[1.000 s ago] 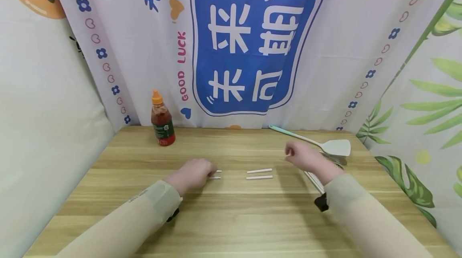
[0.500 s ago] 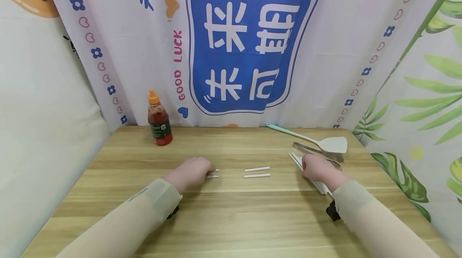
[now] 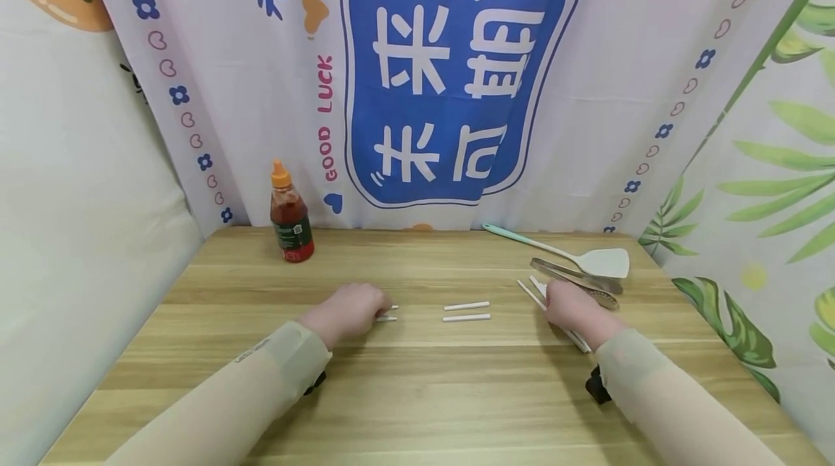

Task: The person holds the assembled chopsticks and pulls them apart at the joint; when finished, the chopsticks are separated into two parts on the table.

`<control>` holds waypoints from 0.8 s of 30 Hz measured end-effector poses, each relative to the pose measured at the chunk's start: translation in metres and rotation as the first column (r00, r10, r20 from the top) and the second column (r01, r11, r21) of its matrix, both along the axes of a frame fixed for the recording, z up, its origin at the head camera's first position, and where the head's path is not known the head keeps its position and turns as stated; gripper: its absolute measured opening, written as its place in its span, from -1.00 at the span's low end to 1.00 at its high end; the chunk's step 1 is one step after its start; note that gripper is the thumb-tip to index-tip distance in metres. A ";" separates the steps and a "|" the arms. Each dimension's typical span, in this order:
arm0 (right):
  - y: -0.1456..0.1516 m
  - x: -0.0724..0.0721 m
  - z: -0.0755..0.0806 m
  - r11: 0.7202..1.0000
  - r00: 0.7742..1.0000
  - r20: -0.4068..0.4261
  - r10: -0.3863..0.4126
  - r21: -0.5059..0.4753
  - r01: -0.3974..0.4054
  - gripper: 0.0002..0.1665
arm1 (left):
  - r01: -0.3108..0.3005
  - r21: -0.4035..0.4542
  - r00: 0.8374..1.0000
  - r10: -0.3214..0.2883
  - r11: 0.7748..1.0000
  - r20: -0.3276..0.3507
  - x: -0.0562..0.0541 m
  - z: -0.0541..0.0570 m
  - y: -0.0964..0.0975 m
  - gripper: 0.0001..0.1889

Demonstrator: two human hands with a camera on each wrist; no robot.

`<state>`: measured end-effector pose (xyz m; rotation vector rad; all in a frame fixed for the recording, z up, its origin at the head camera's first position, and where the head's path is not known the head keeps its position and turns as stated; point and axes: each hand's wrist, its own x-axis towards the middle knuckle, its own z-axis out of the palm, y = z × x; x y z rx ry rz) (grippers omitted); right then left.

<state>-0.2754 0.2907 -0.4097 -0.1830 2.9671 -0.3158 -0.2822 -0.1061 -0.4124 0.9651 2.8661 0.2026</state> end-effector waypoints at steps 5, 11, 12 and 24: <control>-0.009 0.000 -0.001 0.999 1.000 -0.001 0.028 0.026 -0.028 -0.85 | 0.001 0.002 1.000 -0.001 1.000 0.000 0.001 0.000 -0.001 -0.71; -0.019 -0.001 0.007 0.997 0.998 -0.052 0.044 -0.059 -0.047 -0.83 | -0.011 -0.001 1.000 0.011 1.000 0.003 0.001 0.000 -0.001 -0.70; -0.022 -0.001 0.009 0.994 0.996 -0.074 0.056 -0.091 -0.063 -0.85 | -0.013 0.004 1.000 0.013 1.000 0.004 0.001 0.000 -0.001 -0.70; -0.088 0.020 0.033 0.824 0.928 -0.234 0.289 -0.433 -0.365 -0.91 | 0.010 0.027 1.000 -0.010 1.000 -0.003 0.004 0.000 -0.006 -0.72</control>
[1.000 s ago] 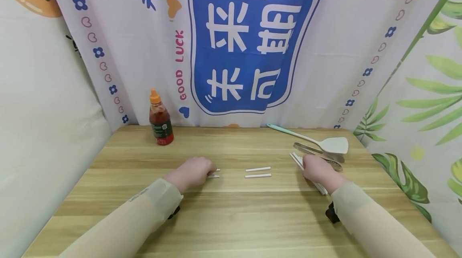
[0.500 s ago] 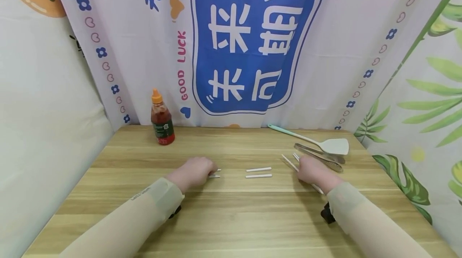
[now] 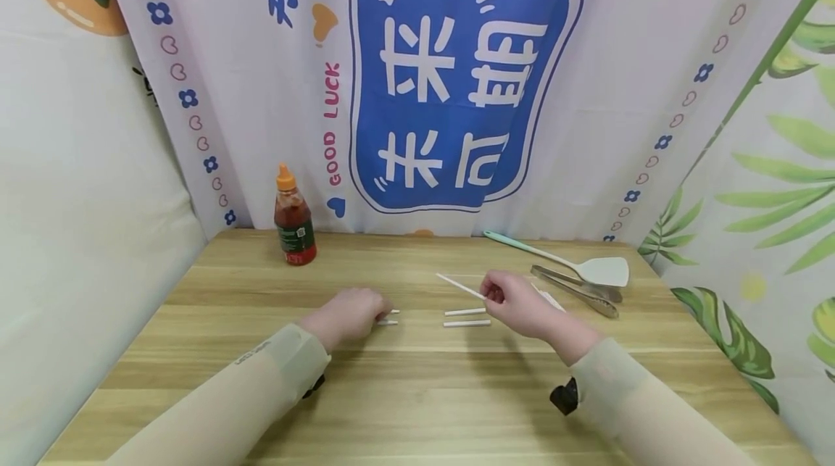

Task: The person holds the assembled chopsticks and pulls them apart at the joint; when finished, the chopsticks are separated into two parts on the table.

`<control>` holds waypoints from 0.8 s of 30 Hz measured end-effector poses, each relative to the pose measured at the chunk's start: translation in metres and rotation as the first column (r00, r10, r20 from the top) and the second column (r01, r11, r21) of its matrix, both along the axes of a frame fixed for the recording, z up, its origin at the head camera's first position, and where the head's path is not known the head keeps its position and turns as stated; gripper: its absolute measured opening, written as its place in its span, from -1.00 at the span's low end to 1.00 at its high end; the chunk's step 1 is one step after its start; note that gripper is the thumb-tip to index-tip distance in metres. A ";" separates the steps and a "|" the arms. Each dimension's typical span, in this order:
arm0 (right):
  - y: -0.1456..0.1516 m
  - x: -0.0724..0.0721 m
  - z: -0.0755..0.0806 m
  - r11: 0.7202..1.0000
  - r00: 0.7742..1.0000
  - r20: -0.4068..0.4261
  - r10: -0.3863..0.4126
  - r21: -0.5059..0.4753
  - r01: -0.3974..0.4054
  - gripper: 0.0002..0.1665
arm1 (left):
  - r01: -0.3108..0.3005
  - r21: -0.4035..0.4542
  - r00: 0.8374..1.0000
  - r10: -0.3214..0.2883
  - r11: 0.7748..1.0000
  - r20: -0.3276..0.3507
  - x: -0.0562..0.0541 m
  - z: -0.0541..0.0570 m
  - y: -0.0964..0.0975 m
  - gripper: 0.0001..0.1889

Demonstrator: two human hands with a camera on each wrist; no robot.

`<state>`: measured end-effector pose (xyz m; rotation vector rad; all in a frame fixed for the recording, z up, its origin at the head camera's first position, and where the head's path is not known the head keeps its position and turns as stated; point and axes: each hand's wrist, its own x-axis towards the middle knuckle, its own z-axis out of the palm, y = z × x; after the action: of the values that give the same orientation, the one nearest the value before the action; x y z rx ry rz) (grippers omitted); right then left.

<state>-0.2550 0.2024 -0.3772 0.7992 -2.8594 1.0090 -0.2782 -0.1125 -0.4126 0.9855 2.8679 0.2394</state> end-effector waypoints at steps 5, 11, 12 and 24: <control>-0.018 0.014 0.002 0.996 0.996 -0.021 0.082 0.027 -0.081 -0.87 | 0.033 0.042 0.995 -0.029 0.999 -0.094 0.005 0.011 -0.001 -0.83; -0.036 0.033 0.010 0.966 0.958 -0.144 0.249 0.110 -0.235 -0.84 | 0.129 0.223 0.959 -0.065 0.966 -0.275 0.022 0.045 0.018 -0.91; -0.039 0.036 0.011 0.961 0.951 -0.158 0.267 0.117 -0.251 -0.84 | 0.150 0.240 0.961 -0.085 0.959 -0.263 0.026 0.050 0.022 -0.90; -0.049 0.044 0.016 0.955 0.937 -0.189 0.294 0.099 -0.280 -0.88 | 0.300 0.249 0.951 -0.270 0.921 -0.148 0.050 0.060 0.041 -0.81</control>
<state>-0.2112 0.1538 -0.3610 1.2768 -2.6687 0.7937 -0.2284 -0.0711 -0.3531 1.4950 2.7858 0.5766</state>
